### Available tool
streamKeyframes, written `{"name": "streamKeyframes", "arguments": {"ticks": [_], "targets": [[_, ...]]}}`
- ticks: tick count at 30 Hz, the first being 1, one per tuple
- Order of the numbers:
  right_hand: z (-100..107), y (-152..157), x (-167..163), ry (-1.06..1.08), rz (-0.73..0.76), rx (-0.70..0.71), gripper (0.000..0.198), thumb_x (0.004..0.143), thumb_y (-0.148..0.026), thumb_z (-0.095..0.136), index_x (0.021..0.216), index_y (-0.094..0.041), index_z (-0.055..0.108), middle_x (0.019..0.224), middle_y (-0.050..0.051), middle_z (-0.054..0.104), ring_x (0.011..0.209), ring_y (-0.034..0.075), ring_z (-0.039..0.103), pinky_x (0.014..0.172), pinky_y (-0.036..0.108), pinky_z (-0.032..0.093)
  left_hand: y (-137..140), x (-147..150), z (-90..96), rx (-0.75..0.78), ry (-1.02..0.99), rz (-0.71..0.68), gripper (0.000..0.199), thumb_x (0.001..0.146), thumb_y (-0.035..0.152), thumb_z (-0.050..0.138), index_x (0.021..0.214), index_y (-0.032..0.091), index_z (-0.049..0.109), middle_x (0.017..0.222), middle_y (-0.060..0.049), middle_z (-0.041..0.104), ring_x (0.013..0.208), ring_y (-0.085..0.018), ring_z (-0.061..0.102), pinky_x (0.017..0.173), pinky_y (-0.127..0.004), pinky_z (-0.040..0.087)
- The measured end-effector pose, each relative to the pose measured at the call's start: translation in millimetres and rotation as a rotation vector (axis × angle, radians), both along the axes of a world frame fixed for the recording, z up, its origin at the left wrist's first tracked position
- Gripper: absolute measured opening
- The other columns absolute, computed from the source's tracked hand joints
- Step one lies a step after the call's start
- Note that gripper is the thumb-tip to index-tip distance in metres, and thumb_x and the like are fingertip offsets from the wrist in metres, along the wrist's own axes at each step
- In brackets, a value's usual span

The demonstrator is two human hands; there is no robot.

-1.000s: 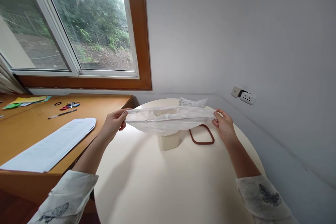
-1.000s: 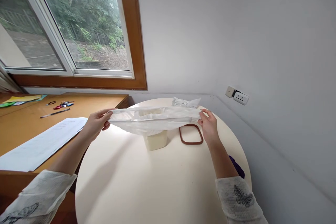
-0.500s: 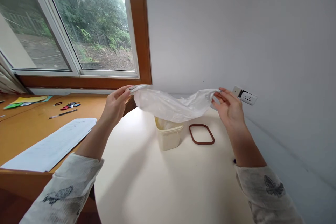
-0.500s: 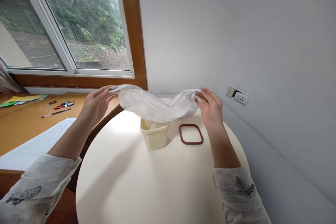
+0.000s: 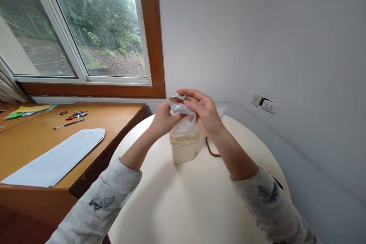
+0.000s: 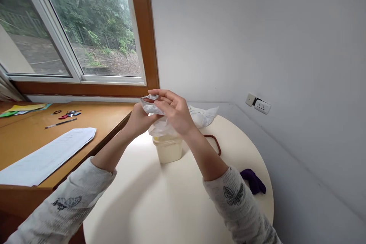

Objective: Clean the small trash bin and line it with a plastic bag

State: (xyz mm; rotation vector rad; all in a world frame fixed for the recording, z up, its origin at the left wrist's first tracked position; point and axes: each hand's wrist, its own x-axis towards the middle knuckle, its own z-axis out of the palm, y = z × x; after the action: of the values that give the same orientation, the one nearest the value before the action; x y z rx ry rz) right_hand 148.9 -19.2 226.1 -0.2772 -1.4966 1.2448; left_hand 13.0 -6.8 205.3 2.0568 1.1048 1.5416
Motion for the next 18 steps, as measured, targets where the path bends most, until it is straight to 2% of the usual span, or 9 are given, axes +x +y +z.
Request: {"name": "streamKeyframes", "arguments": {"ticks": [3,6,8,11,13,14,16,18], "targets": [[-4,2,5,0.029,-0.047,0.053,0.027,0.079,-0.033,0.056,0.104,-0.022,0.059,0.091,0.001,0.067,0.094,0.017,0.061,0.091,0.037,0.044,5,-5,-2.3,-0.026,-0.163,0.06,0.014,0.063,0.023,0.068,0.07,0.012,0.063,0.069,-0.001,0.066,0.07,-0.017,0.061,0.061,-0.024,0.048],[-16,12,16,0.059,-0.238,0.066,0.028,0.082,-0.039,0.053,0.103,-0.022,0.058,0.085,0.001,0.066,0.088,0.015,0.062,0.089,0.037,0.044,11,-14,-0.3,-0.04,-0.44,0.081,0.019,0.06,0.026,0.072,0.069,0.011,0.063,0.066,-0.001,0.065,0.066,-0.016,0.061,0.059,-0.025,0.048],[-28,22,22,-0.013,-0.362,0.062,0.035,0.079,-0.043,0.055,0.107,-0.023,0.056,0.095,0.004,0.065,0.096,0.017,0.059,0.091,0.037,0.043,15,-19,4.3,-0.023,-0.632,0.018,0.019,0.059,0.026,0.072,0.07,0.012,0.063,0.065,0.0,0.064,0.066,-0.016,0.061,0.062,-0.027,0.049],[-45,35,25,-0.329,-0.422,0.093,0.073,0.064,-0.047,0.07,0.128,-0.026,0.041,0.13,0.008,0.047,0.123,0.023,0.041,0.101,0.042,0.032,18,-28,15.4,0.028,-0.809,-0.079,0.019,0.056,0.021,0.073,0.068,0.014,0.06,0.065,0.001,0.063,0.071,-0.016,0.062,0.071,-0.028,0.05],[-54,39,21,-0.56,-0.442,0.112,0.101,0.051,-0.048,0.077,0.137,-0.028,0.028,0.143,0.008,0.031,0.131,0.027,0.028,0.106,0.045,0.025,17,-32,23.8,0.055,-0.884,-0.15,0.018,0.058,0.02,0.071,0.07,0.016,0.058,0.07,0.001,0.064,0.079,-0.016,0.062,0.078,-0.029,0.049],[-58,40,18,-0.646,-0.46,0.116,0.109,0.046,-0.049,0.078,0.138,-0.028,0.024,0.145,0.008,0.026,0.132,0.028,0.025,0.107,0.046,0.023,15,-34,27.8,0.053,-0.919,-0.206,0.016,0.062,0.021,0.069,0.073,0.017,0.058,0.073,0.001,0.064,0.083,-0.016,0.062,0.082,-0.031,0.048],[-63,40,11,-0.754,-0.499,0.118,0.108,0.043,-0.051,0.078,0.136,-0.026,0.029,0.144,0.009,0.026,0.131,0.03,0.023,0.107,0.048,0.021,11,-36,34.4,0.013,-0.976,-0.34,0.01,0.07,0.021,0.063,0.077,0.018,0.057,0.077,0.001,0.065,0.089,-0.016,0.061,0.087,-0.033,0.046],[-66,40,5,-0.77,-0.516,0.137,0.086,0.05,-0.05,0.075,0.126,-0.025,0.044,0.14,0.008,0.033,0.128,0.029,0.029,0.105,0.047,0.023,5,-38,38.4,-0.049,-1.012,-0.431,0.006,0.077,0.022,0.056,0.08,0.018,0.057,0.078,0.0,0.066,0.094,-0.016,0.06,0.091,-0.034,0.045]]}}
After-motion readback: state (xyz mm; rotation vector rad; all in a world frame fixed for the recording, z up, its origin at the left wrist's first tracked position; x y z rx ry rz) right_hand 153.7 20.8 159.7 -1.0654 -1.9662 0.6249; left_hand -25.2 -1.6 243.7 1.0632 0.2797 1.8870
